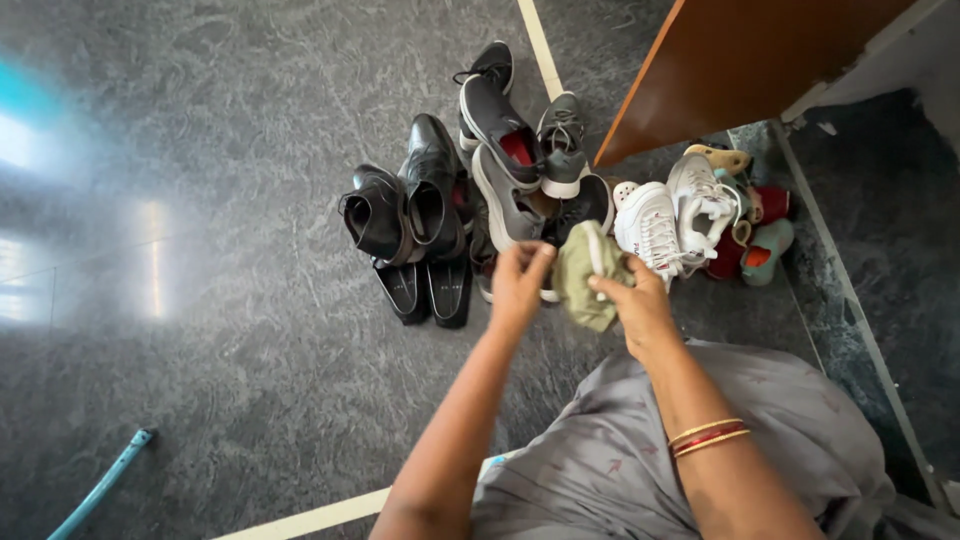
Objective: The person cleans a pair of black shoes using a cloth, wiping the exterior surfaces and laces. The shoes are then placed on a shelf inside a cabinet.
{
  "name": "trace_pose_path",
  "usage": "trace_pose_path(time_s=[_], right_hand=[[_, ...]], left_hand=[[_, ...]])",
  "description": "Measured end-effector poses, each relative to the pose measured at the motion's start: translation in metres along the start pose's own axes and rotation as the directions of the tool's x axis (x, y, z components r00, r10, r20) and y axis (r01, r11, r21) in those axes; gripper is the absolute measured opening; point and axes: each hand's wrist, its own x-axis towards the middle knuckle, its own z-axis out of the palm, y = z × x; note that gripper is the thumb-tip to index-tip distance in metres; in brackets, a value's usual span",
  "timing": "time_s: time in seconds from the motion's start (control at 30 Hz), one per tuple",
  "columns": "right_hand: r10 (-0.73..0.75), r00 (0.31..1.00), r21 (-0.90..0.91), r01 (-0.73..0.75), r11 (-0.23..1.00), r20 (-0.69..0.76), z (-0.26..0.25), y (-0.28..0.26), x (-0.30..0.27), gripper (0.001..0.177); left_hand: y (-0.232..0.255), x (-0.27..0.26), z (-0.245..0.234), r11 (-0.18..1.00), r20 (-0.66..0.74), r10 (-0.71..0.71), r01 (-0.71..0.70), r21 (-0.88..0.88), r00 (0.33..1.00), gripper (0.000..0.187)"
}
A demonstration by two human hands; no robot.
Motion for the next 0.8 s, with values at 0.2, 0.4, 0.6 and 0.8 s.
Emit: trace_pose_path(time_s=[0.2, 0.4, 0.6, 0.8], right_hand=[[-0.033, 0.989, 0.201, 0.062, 0.978, -0.143, -0.013, -0.002, 0.019, 0.040], [-0.055, 0.980, 0.180, 0.090, 0.980, -0.194, -0.014, 0.004, 0.026, 0.043], [0.006, 0.975, 0.173, 0.033, 0.984, -0.221, -0.017, 0.001, 0.032, 0.039], [0.036, 0.982, 0.145, -0.008, 0.989, -0.187, -0.011, 0.001, 0.034, 0.041]], left_hand=[[-0.070, 0.083, -0.057, 0.750, -0.117, 0.302, -0.160, 0.641, 0.946, 0.070], [-0.088, 0.108, -0.087, 0.544, -0.055, -0.004, 0.049, 0.838, 0.998, 0.096], [-0.082, 0.090, -0.095, 0.355, -0.098, -0.294, 0.204, 0.912, 0.951, 0.064], [-0.100, 0.056, -0.087, 0.304, -0.048, -0.375, 0.171, 0.937, 0.926, 0.034]])
